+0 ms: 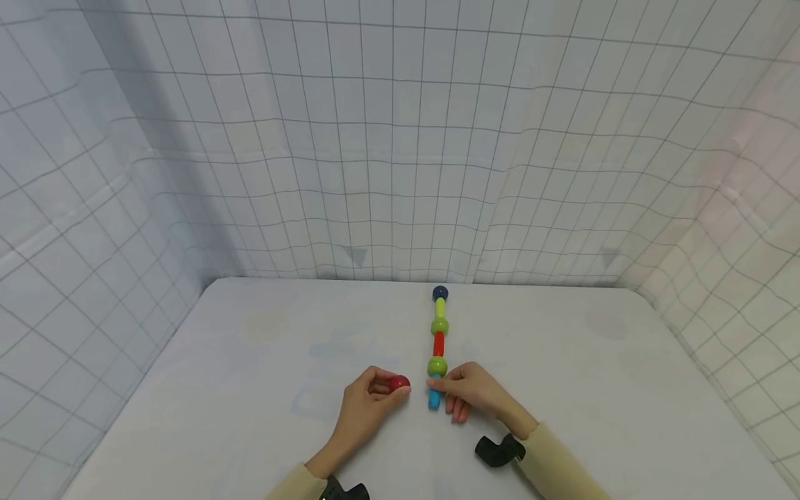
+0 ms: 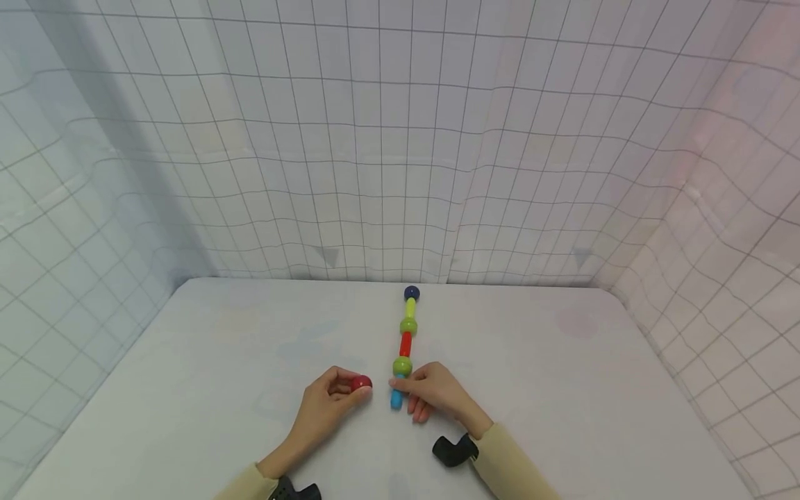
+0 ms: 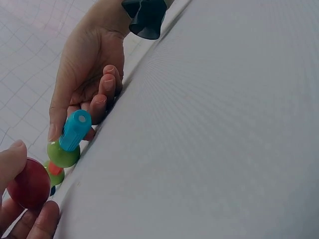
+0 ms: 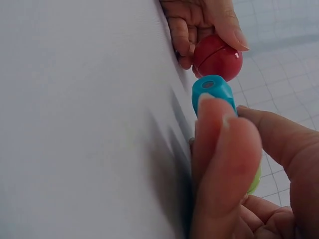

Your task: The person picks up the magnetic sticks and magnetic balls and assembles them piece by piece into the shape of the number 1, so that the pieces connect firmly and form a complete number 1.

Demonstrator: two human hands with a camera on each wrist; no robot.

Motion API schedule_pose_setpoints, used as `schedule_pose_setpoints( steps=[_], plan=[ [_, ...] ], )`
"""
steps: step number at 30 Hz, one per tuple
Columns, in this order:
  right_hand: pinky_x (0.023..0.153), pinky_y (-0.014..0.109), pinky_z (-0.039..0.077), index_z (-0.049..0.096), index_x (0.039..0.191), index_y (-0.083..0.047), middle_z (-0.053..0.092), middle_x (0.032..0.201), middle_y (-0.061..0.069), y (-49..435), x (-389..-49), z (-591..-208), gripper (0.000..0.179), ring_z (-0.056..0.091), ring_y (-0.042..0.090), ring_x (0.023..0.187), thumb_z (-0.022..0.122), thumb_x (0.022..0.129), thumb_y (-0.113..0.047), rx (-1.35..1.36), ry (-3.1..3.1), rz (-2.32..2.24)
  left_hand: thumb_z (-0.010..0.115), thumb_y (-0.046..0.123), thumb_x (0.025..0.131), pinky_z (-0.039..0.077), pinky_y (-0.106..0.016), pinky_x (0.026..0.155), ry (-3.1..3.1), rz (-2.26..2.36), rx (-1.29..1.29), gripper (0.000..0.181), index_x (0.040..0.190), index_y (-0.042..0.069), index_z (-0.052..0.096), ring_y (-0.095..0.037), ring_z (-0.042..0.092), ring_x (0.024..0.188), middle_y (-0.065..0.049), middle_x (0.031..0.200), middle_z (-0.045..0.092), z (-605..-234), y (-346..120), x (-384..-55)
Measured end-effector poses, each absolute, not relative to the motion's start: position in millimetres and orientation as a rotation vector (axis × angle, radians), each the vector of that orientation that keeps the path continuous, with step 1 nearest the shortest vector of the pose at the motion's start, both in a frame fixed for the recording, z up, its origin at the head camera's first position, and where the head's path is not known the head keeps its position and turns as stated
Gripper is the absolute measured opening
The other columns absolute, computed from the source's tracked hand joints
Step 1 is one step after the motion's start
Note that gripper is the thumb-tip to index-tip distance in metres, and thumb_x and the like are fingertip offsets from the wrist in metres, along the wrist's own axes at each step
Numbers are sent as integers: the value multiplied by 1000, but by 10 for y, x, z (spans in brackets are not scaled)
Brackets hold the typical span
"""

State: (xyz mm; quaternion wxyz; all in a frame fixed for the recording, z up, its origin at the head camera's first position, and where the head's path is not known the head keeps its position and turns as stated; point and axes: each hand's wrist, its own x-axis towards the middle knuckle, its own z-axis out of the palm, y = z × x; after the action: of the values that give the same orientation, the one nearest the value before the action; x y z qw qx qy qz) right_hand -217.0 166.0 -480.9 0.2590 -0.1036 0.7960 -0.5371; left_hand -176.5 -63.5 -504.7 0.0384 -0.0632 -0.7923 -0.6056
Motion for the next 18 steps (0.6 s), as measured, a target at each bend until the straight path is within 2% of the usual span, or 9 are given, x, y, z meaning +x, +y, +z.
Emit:
schedule_pose_setpoints(
  steps=[11, 18],
  plan=[
    [42, 21, 46, 64, 74, -2, 61, 57, 5, 1645, -2156, -4809, 38, 56, 10, 41, 68, 87, -38, -279, 2144, -1500, 77, 29, 81, 52, -25, 68, -2446, -1874, -258, 35, 104, 8, 61, -13, 63, 78, -2, 89, 65, -5034, -647, -1749],
    [42, 23, 47, 61, 74, -1, 60, 57, 6, 1625, -2134, -4802, 37, 56, 12, 41, 70, 86, -35, -239, 2178, -1515, 79, 24, 80, 52, -23, 70, -2439, -1906, -269, 35, 103, 5, 60, -14, 65, 79, -5, 90, 64, -5011, -634, -1742]
  ],
)
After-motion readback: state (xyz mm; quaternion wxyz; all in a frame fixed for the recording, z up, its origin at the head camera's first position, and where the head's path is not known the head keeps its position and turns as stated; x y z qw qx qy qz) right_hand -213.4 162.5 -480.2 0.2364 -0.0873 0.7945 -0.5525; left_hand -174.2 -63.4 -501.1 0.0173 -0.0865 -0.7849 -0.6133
